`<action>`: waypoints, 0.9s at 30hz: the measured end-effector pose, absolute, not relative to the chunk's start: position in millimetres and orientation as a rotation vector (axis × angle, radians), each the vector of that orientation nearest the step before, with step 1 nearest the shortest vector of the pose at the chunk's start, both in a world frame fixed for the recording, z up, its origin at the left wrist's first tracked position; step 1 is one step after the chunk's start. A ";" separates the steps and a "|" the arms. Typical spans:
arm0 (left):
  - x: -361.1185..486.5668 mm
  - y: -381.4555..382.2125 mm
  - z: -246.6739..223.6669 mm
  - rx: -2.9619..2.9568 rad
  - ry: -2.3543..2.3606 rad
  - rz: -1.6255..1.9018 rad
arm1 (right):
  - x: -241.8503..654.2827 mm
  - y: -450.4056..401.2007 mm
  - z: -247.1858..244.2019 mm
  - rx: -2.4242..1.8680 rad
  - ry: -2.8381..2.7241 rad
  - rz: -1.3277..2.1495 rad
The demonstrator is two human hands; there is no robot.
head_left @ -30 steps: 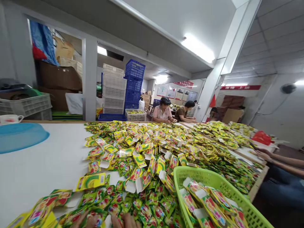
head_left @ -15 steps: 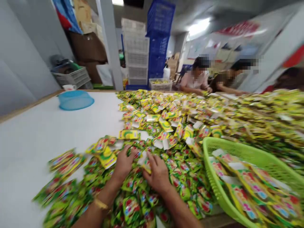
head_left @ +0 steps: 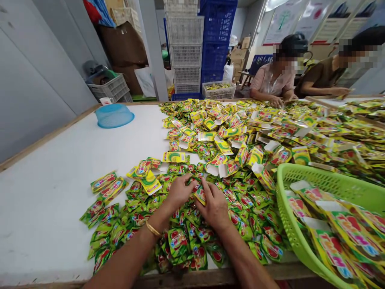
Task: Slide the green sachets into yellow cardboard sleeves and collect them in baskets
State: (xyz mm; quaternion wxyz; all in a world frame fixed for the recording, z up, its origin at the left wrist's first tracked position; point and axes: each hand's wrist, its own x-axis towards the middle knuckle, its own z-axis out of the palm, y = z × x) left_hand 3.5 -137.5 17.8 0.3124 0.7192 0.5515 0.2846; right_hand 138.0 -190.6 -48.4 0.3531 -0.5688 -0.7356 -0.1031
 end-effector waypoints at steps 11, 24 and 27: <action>-7.7 -124.6 32.3 2.184 1.082 0.451 | 136.4 -193.6 -47.0 -1.411 -2.011 -0.386; -14.5 -129.9 36.8 1.930 1.172 0.609 | 135.9 -193.9 -44.6 -1.393 -2.049 -0.306; -7.3 -134.4 30.3 1.903 1.247 0.690 | 135.3 -193.6 -45.3 -1.393 -2.054 -0.303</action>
